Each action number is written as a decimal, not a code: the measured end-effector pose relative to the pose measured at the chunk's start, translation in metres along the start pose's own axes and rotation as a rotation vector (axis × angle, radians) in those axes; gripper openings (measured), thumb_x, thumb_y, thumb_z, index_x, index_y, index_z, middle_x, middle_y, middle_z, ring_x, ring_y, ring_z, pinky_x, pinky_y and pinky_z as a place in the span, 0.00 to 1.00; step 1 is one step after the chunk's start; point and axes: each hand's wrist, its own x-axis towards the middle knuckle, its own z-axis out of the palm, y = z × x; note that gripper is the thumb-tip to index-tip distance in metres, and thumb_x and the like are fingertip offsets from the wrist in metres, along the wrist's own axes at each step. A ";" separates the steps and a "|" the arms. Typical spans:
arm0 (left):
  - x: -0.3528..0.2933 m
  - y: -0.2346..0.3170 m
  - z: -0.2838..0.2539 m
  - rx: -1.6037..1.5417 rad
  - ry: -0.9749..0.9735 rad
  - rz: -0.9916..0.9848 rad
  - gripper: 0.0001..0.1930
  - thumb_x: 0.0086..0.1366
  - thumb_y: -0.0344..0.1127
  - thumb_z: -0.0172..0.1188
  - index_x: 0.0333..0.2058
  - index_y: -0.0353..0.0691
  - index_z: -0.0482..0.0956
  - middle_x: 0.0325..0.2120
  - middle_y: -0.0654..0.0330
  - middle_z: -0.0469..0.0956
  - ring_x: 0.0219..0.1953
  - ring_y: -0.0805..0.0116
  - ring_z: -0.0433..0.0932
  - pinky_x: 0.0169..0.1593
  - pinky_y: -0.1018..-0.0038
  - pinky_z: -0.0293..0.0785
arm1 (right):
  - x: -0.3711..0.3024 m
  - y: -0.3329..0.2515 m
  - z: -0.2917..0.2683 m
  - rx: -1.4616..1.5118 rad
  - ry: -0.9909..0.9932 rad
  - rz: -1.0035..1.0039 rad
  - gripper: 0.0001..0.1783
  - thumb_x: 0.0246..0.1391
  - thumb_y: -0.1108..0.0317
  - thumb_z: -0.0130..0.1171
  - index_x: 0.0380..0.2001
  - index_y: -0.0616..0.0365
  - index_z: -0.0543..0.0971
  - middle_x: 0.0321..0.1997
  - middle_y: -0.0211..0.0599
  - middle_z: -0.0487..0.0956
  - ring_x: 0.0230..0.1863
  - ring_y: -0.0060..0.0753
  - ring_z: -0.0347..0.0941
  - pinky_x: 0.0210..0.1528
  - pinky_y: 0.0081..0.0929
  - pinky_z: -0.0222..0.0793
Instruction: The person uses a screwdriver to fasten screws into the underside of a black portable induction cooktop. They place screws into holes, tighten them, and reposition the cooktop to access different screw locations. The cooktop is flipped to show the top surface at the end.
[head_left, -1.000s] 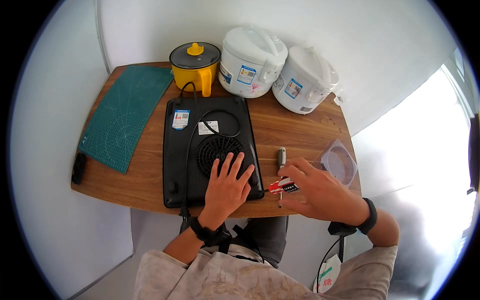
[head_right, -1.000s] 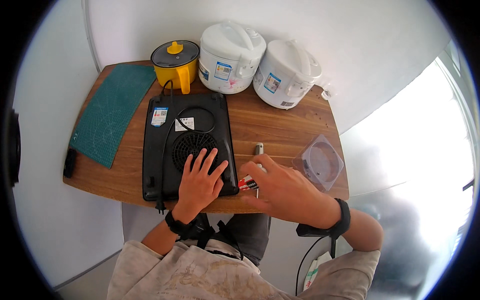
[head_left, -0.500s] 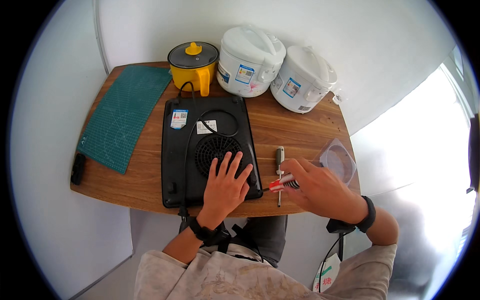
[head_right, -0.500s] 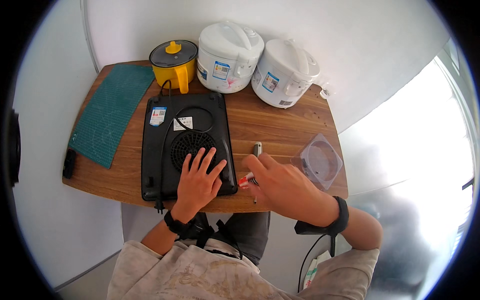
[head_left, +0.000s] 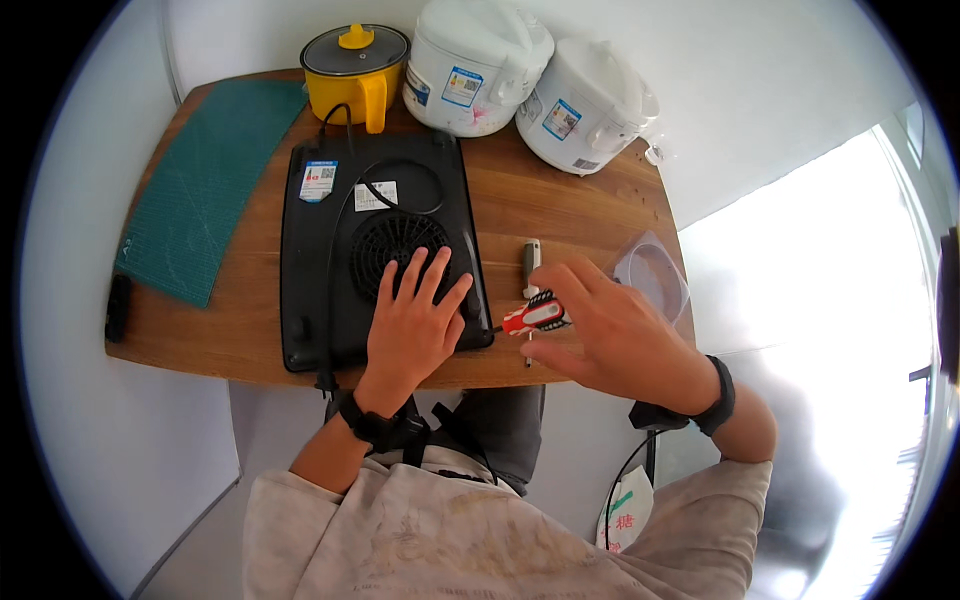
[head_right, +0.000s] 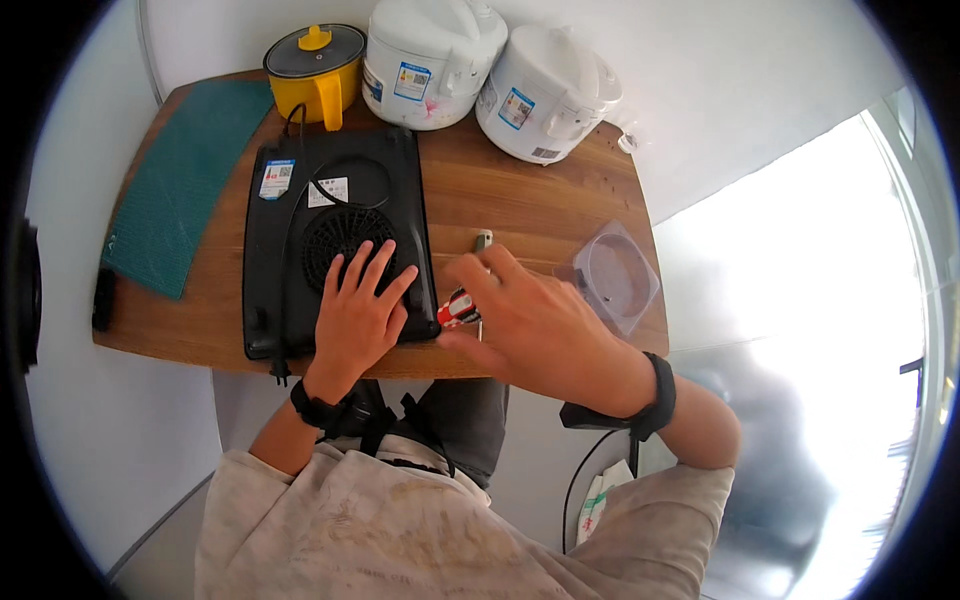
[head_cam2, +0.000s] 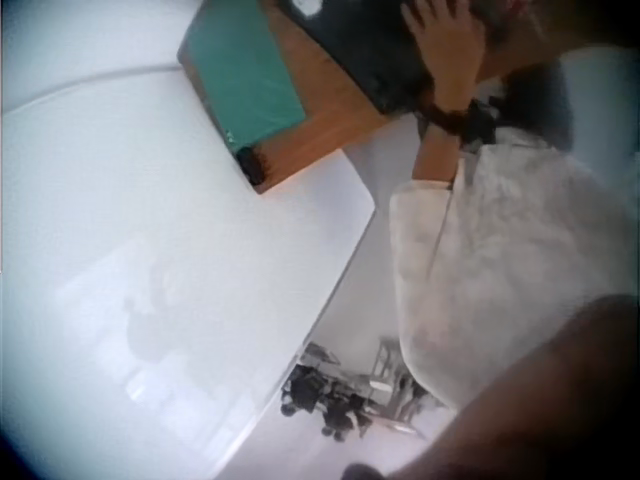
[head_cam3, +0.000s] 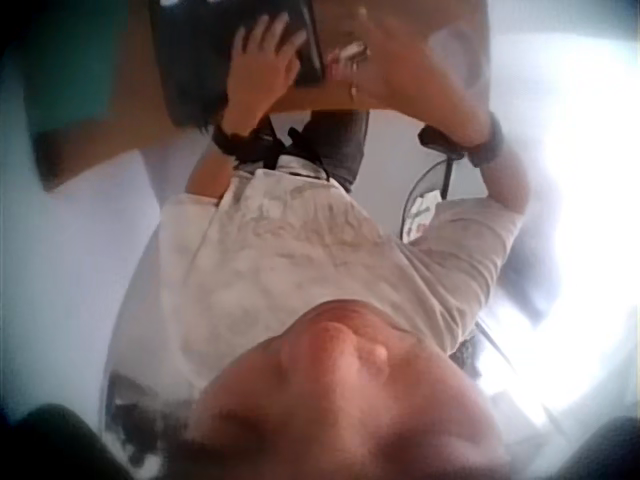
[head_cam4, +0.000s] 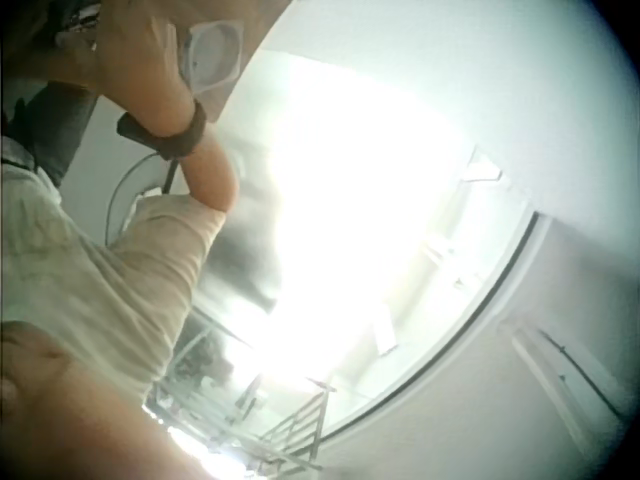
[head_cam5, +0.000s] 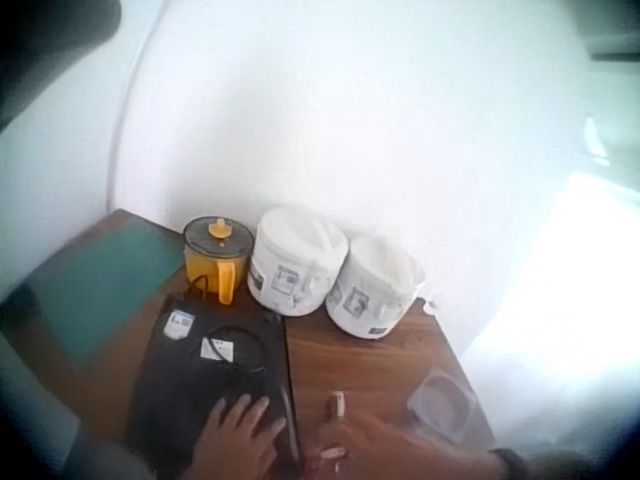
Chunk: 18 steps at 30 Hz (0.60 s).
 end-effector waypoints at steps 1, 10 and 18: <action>0.000 0.000 0.000 0.001 -0.002 -0.001 0.22 0.64 0.37 0.59 0.57 0.54 0.81 0.68 0.57 0.67 0.70 0.53 0.65 0.71 0.47 0.59 | 0.000 0.000 0.000 -0.050 -0.056 0.066 0.25 0.59 0.59 0.68 0.52 0.56 0.69 0.48 0.48 0.74 0.34 0.58 0.79 0.32 0.47 0.76; 0.001 -0.001 -0.001 -0.012 -0.005 -0.004 0.22 0.64 0.37 0.59 0.57 0.54 0.81 0.68 0.57 0.67 0.70 0.52 0.64 0.71 0.47 0.59 | 0.003 -0.001 -0.004 -0.048 -0.062 0.062 0.23 0.57 0.66 0.66 0.51 0.58 0.69 0.45 0.46 0.75 0.35 0.55 0.80 0.33 0.46 0.77; 0.000 0.000 -0.001 -0.019 0.013 0.001 0.22 0.64 0.36 0.60 0.57 0.54 0.81 0.67 0.57 0.68 0.70 0.53 0.64 0.71 0.47 0.59 | 0.003 0.002 0.003 0.068 -0.012 0.028 0.24 0.57 0.62 0.66 0.51 0.59 0.69 0.36 0.45 0.78 0.32 0.54 0.80 0.29 0.43 0.75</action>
